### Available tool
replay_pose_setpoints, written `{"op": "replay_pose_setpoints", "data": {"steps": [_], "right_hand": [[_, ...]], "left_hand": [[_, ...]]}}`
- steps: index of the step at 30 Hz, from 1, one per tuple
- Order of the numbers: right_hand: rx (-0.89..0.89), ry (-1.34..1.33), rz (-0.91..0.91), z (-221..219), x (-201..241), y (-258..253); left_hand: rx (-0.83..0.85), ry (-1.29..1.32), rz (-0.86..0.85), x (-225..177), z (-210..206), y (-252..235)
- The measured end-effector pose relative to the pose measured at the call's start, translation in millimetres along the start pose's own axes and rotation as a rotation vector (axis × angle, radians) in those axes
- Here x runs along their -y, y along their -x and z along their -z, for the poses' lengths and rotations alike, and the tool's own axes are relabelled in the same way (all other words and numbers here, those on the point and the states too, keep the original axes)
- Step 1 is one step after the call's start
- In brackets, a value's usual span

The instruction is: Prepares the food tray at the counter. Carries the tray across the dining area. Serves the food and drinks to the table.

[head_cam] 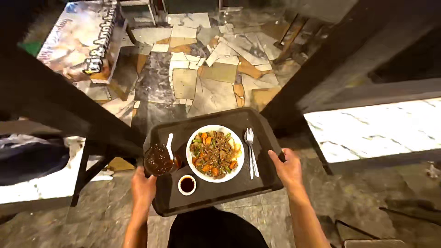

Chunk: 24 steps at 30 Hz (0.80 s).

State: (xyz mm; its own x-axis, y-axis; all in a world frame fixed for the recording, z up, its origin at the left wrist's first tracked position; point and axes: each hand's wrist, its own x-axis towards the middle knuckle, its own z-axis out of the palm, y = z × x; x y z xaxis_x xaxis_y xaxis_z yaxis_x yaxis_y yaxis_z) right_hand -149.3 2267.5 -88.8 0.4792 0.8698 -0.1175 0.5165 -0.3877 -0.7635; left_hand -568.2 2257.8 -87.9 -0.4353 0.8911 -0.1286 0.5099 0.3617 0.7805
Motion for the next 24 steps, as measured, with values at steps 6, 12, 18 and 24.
{"op": "replay_pose_setpoints", "data": {"steps": [6,12,18,24], "right_hand": [[-0.018,0.061,-0.044,-67.6,97.3,-195.1],[0.006,0.041,-0.124,-127.7,189.7,-382.9],[-0.017,-0.008,-0.066,-224.0,256.8,-607.2],[0.010,0.000,-0.036,-293.1,359.0,-851.7]], "left_hand": [[0.049,-0.029,-0.073,-87.7,-54.6,-222.8],[0.119,-0.119,-0.044,-185.7,-108.9,-440.4],[0.102,-0.070,-0.034,-249.9,-204.4,-658.8],[0.030,0.020,-0.046,-349.6,-282.4,-869.0]]}}
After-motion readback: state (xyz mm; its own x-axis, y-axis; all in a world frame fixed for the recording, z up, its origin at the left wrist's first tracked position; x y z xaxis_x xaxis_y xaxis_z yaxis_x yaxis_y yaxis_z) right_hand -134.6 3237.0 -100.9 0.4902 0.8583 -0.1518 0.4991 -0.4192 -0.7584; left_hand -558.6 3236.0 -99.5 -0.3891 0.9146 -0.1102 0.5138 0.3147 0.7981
